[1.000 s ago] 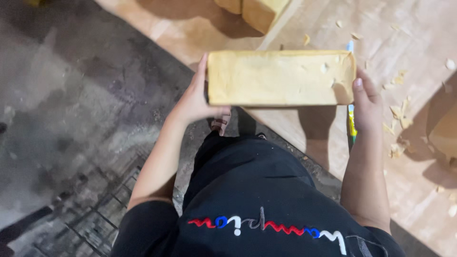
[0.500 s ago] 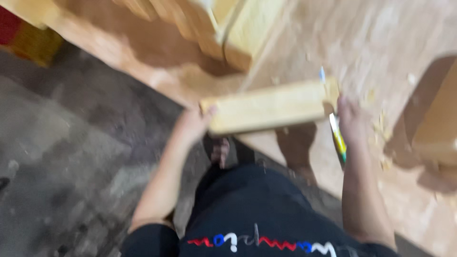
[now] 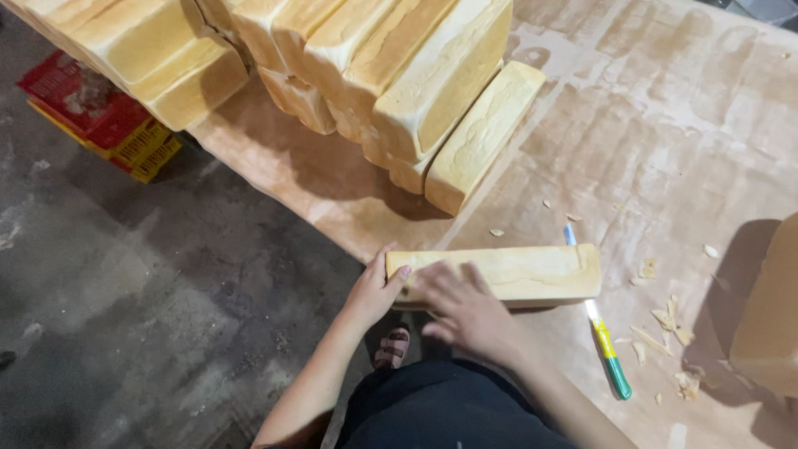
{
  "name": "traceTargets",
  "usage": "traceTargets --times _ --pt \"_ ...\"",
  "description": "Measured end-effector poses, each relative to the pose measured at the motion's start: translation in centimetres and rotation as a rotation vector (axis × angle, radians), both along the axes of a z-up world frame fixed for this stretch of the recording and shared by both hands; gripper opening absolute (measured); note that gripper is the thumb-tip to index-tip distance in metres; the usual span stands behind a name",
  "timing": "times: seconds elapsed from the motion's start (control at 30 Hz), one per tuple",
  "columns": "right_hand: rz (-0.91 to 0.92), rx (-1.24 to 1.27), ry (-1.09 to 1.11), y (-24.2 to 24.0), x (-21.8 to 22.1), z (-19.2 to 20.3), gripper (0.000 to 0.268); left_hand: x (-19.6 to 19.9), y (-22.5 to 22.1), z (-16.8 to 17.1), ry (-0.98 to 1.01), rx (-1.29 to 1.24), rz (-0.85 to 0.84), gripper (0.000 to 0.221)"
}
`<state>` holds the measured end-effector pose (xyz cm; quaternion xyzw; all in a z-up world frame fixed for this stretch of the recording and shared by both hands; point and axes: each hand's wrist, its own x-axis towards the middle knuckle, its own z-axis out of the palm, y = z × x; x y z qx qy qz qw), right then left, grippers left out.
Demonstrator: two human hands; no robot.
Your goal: The person uses a knife to scrape and clean the sides of baked bread loaves on a wooden table, moving each loaf individually before placing them into stacks.
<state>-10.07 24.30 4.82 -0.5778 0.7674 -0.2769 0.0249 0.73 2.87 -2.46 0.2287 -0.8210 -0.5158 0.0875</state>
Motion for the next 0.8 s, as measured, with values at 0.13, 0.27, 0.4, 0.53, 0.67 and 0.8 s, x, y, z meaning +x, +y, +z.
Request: traceTargets --times 0.13,0.27,0.4,0.53,0.67,0.8 --pt "0.037 0.193 0.090 0.7 -2.6 -2.7 0.068 0.5 -0.8 -0.7 -0.088 0.056 -0.046 0.075" --pt "-0.579 0.281 -0.016 11.8 -9.2 -2.7 0.048 2.5 -1.4 -0.7 0.038 0.090 -0.163 0.098" --pt "-0.728 -0.029 -0.178 17.0 -11.0 -3.6 0.049 2.7 -1.4 1.5 0.065 0.051 -0.239 0.128" --pt "-0.693 -0.319 -0.857 17.9 -9.9 -6.5 0.070 1.9 -0.9 1.4 0.012 0.030 -0.185 0.117" --pt "-0.794 -0.514 -1.078 16.0 -9.1 -9.4 0.065 1.4 -0.4 2.1 -0.019 0.037 -0.112 0.098" --pt "-0.906 -0.505 -1.010 15.5 -10.8 -6.9 0.065 1.6 -0.1 3.8 0.086 -0.028 -0.103 0.099"
